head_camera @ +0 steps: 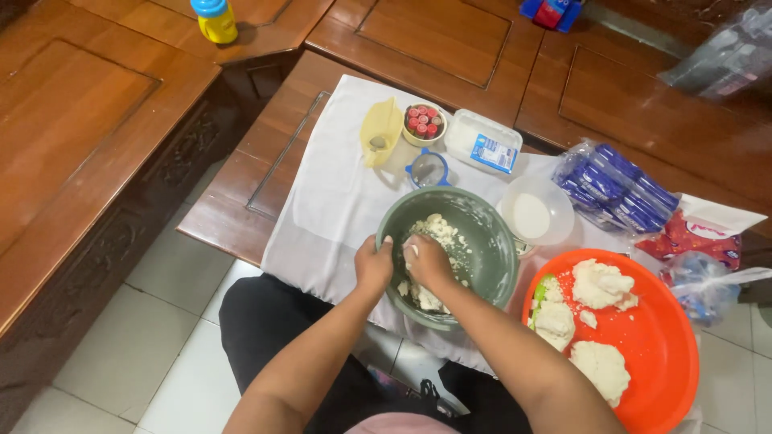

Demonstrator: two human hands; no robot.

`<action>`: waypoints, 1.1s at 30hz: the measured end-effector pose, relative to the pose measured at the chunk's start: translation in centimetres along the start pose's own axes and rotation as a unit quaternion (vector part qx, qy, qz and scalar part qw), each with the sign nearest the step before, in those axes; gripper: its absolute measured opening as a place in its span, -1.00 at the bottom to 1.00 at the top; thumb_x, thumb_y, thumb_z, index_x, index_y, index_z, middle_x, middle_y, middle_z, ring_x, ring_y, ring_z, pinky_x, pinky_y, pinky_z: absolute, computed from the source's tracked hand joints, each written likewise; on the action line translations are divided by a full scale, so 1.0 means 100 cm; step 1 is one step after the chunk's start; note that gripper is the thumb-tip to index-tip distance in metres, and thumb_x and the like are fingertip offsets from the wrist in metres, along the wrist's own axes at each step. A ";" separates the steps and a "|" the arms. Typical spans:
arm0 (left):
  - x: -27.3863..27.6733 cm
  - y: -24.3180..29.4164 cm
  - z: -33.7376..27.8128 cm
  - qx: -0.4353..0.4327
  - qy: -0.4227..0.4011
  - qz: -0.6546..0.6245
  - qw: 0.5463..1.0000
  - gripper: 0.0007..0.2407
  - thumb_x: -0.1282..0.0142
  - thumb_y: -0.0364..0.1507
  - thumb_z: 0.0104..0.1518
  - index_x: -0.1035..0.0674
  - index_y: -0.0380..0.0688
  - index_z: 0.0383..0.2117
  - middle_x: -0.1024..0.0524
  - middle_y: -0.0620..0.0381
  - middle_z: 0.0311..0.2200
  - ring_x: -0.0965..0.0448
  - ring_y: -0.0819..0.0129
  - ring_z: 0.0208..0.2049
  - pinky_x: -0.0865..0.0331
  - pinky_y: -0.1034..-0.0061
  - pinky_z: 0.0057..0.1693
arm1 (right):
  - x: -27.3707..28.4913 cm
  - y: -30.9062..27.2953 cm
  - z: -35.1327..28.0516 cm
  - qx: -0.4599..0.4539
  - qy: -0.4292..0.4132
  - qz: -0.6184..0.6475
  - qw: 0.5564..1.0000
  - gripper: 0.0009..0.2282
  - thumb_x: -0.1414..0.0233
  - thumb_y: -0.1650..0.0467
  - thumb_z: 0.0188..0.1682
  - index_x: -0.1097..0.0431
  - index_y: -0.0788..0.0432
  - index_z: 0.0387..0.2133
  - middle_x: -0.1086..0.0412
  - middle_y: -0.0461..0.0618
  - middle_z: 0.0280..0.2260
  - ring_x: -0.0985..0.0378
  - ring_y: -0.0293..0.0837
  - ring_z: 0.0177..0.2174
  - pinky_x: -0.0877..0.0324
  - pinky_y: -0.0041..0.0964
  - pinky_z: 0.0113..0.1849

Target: Kneading dough in a bowl and incorporating additional ingredients

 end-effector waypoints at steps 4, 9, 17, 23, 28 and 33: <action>0.031 -0.020 0.003 0.005 0.015 0.015 1.000 -0.74 -0.14 -0.24 0.19 -0.67 -0.02 -0.08 -0.63 -0.09 -0.20 -0.55 -0.05 0.04 -0.39 0.14 0.12 | -0.028 0.040 0.025 -0.087 -0.042 -0.008 0.995 -0.74 -0.03 0.14 -0.02 -0.45 0.03 -0.29 -0.47 0.07 -0.25 -0.54 0.13 -0.08 -0.46 0.05 -0.04; 0.048 -0.016 -0.003 -0.018 0.024 0.000 1.000 -0.75 -0.13 -0.28 0.19 -0.67 -0.11 -0.12 -0.60 -0.14 -0.27 -0.57 -0.03 -0.04 -0.38 0.16 0.08 | -0.048 0.004 0.017 -0.090 -0.187 -0.041 0.977 -0.69 -0.06 0.17 0.00 -0.38 0.04 -0.08 -0.47 0.03 -0.10 -0.56 0.06 -0.03 -0.47 0.04 -0.06; 0.048 0.004 -0.016 0.016 0.007 0.005 1.000 -0.78 -0.09 -0.31 0.20 -0.68 -0.10 -0.15 -0.60 -0.14 -0.32 -0.59 0.00 -0.10 -0.40 0.18 0.03 | -0.022 -0.040 -0.073 0.237 -0.203 0.089 0.946 -0.73 0.07 0.39 0.08 -0.46 0.44 -0.34 -0.45 0.49 -0.28 -0.47 0.45 -0.16 -0.36 0.25 -0.07; 0.048 0.017 -0.025 0.053 0.024 -0.036 0.998 -0.78 -0.13 -0.37 0.19 -0.68 -0.14 -0.10 -0.64 -0.14 -0.26 -0.59 0.11 -0.08 -0.39 0.23 0.08 | -0.070 -0.048 -0.063 0.227 -0.118 -0.120 0.959 -0.74 0.09 0.29 -0.12 -0.44 0.20 -0.60 -0.40 0.17 -0.56 -0.53 0.21 -0.41 -0.44 0.09 -0.27; 0.049 0.017 -0.026 0.079 0.023 -0.030 0.996 -0.76 -0.13 -0.38 0.20 -0.67 -0.13 -0.05 -0.65 -0.16 -0.19 -0.59 0.10 -0.02 -0.40 0.23 0.10 | -0.055 -0.060 -0.034 0.184 -0.095 -0.080 0.975 -0.63 0.03 0.14 -0.17 -0.48 0.20 -0.67 -0.43 0.24 -0.59 -0.57 0.29 -0.41 -0.45 0.16 -0.24; 0.056 0.026 -0.022 0.038 -0.055 0.036 0.997 -0.57 0.01 -0.08 0.27 -0.48 0.09 0.20 -0.55 -0.28 -0.03 -0.50 -0.11 0.12 -0.37 0.18 0.20 | -0.063 -0.058 -0.032 0.266 -0.089 -0.125 0.952 -0.66 0.09 0.15 -0.13 -0.49 0.07 -0.70 -0.49 0.13 -0.59 -0.59 0.17 -0.44 -0.48 0.08 -0.34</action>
Point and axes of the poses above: each hand's wrist, its own z-axis towards the middle knuckle, its own x-axis out of the back of the hand, y = z × x, the point moved 8 cm from there along z, towards the middle knuckle
